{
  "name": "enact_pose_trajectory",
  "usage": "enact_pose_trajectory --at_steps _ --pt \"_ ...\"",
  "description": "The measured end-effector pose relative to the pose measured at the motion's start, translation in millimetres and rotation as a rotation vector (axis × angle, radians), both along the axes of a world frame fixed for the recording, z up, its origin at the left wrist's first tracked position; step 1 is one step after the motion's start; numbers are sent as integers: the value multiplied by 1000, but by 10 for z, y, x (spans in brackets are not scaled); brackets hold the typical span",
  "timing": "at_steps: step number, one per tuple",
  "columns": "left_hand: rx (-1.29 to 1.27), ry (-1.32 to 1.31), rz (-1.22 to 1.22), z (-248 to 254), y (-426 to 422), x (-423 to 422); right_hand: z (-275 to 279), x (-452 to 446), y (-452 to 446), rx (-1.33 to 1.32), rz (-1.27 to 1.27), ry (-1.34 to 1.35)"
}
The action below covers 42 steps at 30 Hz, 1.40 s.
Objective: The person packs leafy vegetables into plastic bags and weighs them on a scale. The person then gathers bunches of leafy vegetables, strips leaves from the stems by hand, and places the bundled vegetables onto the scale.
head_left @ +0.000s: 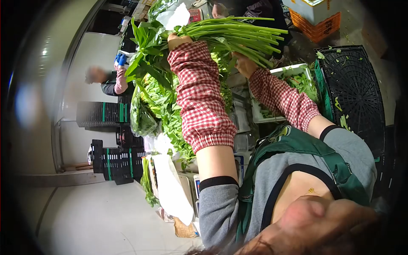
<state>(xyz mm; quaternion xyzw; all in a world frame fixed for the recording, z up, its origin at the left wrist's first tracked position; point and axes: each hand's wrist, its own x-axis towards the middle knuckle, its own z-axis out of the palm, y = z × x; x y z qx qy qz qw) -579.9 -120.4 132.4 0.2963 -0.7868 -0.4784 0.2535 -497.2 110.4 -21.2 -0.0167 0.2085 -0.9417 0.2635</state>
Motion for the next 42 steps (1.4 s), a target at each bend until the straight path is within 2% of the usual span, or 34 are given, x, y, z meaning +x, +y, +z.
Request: enact_pose_trajectory --at_steps 2,3,4,6,7,11,14,15,17,19,20,22,23,25,26,28,30,31,32,33,34,36,37,39,40,42 --pt "200 30 63 376 558 304 -144 -161 -77 -429 -42 110" --pt "251 36 79 520 741 463 -148 -201 -87 -427 -40 108" --pt "302 42 96 665 924 622 -136 -220 -90 -563 55 130" --pt "-140 -207 17 863 1174 886 -150 -268 -80 -831 245 179" --pt "-363 -324 -28 904 1238 926 -144 -283 -54 -829 240 182" --pt "-407 -204 -60 879 1107 862 -41 -299 79 -898 307 398" --pt "-315 -144 -84 977 1197 945 -17 -167 398 -184 213 454" --pt "-268 -115 -95 1019 1235 933 -136 -220 471 -181 207 453" --pt "-275 -100 -115 962 1077 864 -550 -305 662 -9 389 349" --pt "-288 -71 -137 857 923 801 -866 -172 1099 62 307 196" --pt "-286 -72 -141 849 958 814 -1055 -162 1274 607 295 558" --pt "-304 -82 -109 927 1079 898 -1233 -85 1552 1160 260 909" --pt "-314 -83 -93 959 1111 899 -1207 29 1730 1498 69 1165" --pt "-290 -55 -77 903 1004 801 -778 53 1925 1572 -184 1223" --pt "-263 -31 -55 845 911 741 -340 21 1877 1316 -211 1035" --pt "-238 -16 -41 792 796 671 418 129 1683 1277 -268 941" --pt "144 58 -141 819 731 613 711 47 1398 1386 -482 934" --pt "336 96 -190 806 712 584 811 -20 1304 1388 -489 930" --pt "335 99 -194 782 683 532 926 -124 1223 1522 -383 893" --pt "272 106 -194 707 637 503 962 -205 1183 1652 -271 853" --pt "211 114 -192 622 588 481 897 -286 1133 1653 -271 857" --pt "152 122 -180 565 651 565 568 -421 906 1637 -557 820" --pt "-34 34 -119 622 831 678 476 -439 855 1622 -694 797" --pt "-405 -147 1 760 1138 871 473 -445 887 1554 -692 842" --pt "-499 -186 45 790 1227 939 473 -446 915 1486 -697 880" --pt "-524 -186 35 821 1300 1022 371 -457 984 1418 -699 907"
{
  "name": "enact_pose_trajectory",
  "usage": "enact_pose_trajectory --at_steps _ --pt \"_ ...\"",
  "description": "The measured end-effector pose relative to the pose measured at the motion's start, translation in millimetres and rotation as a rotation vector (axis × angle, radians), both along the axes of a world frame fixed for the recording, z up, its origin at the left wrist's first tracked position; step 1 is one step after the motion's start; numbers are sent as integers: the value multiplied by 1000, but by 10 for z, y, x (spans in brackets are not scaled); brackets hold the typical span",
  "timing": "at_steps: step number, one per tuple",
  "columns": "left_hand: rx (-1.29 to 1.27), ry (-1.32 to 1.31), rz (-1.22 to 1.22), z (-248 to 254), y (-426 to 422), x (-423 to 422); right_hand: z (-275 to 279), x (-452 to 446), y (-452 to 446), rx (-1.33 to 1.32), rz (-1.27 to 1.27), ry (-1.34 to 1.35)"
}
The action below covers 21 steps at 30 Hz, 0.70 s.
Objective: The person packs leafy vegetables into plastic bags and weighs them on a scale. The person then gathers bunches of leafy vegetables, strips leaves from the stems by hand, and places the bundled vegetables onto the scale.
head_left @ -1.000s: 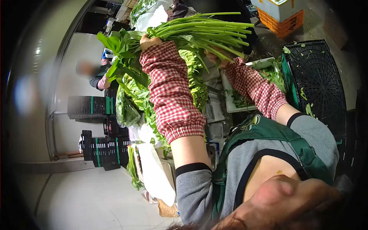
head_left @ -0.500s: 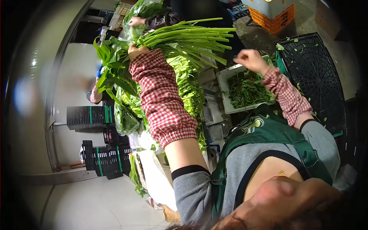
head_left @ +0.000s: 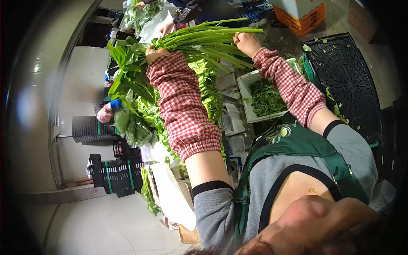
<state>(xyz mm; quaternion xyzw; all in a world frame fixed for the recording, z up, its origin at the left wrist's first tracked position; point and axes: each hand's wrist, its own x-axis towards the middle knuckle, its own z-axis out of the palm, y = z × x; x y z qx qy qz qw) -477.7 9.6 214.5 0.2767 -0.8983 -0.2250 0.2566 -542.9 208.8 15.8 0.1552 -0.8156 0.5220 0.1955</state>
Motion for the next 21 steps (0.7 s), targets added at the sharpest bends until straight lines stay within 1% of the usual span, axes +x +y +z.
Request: enact_pose_trajectory --at_steps 2,4,6,8,9,10,12,14,15,17,18,19,21 --pt "173 89 -109 51 90 79 -207 -68 217 363 138 109" --pt "279 152 -164 92 104 100 -388 -196 531 493 138 -362" --pt "252 173 -145 61 -42 44 -800 -219 744 672 206 -664" --pt "167 207 -78 -45 -283 -59 -1005 -6 749 782 497 -467" --pt "112 230 -33 -53 -292 -76 -1111 74 608 526 680 -512" --pt "109 225 -34 -53 -303 -89 -1211 150 475 259 852 -551" --pt "96 151 -35 58 -191 -40 -771 565 246 -537 1049 -1003" --pt "86 115 -41 68 -213 -80 -474 749 -64 -1138 1113 -1251" --pt "125 140 -85 -57 -364 -154 -528 715 -188 -1144 1115 -1247" --pt "207 198 -166 -171 -620 -245 -716 556 -544 -1327 1115 -1113" --pt "208 198 -161 -150 -589 -204 -756 539 -636 -1415 1110 -1051" --pt "237 220 -177 -148 -546 -159 -838 540 -658 -1413 1112 -1057" --pt "297 263 -207 -157 -459 -81 -1020 572 -568 -1504 1199 -801"
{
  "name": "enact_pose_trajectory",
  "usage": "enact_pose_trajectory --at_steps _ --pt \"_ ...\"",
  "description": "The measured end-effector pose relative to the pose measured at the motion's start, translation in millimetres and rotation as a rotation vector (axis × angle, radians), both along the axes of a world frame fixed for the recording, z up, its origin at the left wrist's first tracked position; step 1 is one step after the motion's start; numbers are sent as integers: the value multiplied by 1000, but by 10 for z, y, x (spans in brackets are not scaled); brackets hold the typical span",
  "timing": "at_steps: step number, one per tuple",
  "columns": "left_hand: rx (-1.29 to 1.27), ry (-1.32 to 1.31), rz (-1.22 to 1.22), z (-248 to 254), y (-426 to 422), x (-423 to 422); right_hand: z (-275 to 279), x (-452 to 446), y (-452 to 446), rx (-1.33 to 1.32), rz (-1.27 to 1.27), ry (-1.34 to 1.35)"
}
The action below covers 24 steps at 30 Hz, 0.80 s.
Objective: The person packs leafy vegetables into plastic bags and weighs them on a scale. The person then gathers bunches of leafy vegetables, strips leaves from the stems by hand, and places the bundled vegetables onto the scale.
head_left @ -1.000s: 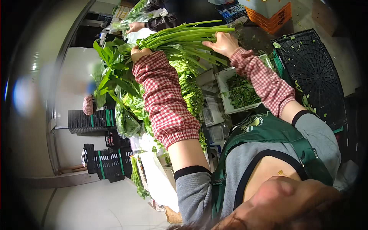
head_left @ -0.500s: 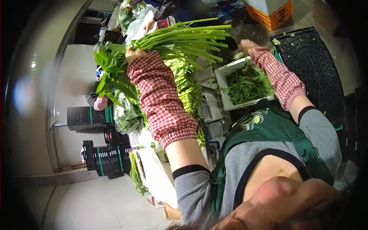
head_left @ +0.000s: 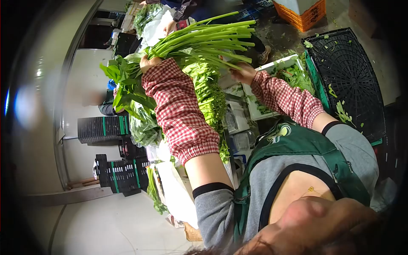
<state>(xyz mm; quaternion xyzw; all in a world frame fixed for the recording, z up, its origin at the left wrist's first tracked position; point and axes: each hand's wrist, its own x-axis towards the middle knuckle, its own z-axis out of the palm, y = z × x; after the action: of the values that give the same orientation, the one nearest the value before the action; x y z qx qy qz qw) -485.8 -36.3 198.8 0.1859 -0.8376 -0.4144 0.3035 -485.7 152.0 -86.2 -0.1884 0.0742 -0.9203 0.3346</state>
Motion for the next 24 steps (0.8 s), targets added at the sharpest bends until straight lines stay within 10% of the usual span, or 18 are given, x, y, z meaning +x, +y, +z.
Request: enact_pose_trajectory --at_steps 3,6,8,13,18,21,24 --pt "-57 -112 178 14 -25 -18 -718 -240 217 304 0 -337" --pt "-125 -135 195 73 38 49 -928 -510 869 1321 -151 749" --pt "-190 -88 48 89 119 137 -892 -925 1052 1380 -550 575" --pt "925 -1 -363 -118 -701 -294 794 -846 1237 668 -128 256" --pt "390 47 -358 -231 -769 -286 243 -1356 899 -261 428 344" --pt "447 96 -464 -293 -893 -348 394 -1023 853 -43 274 79" --pt "1030 42 -442 -107 -652 -218 693 -716 1094 159 96 90"
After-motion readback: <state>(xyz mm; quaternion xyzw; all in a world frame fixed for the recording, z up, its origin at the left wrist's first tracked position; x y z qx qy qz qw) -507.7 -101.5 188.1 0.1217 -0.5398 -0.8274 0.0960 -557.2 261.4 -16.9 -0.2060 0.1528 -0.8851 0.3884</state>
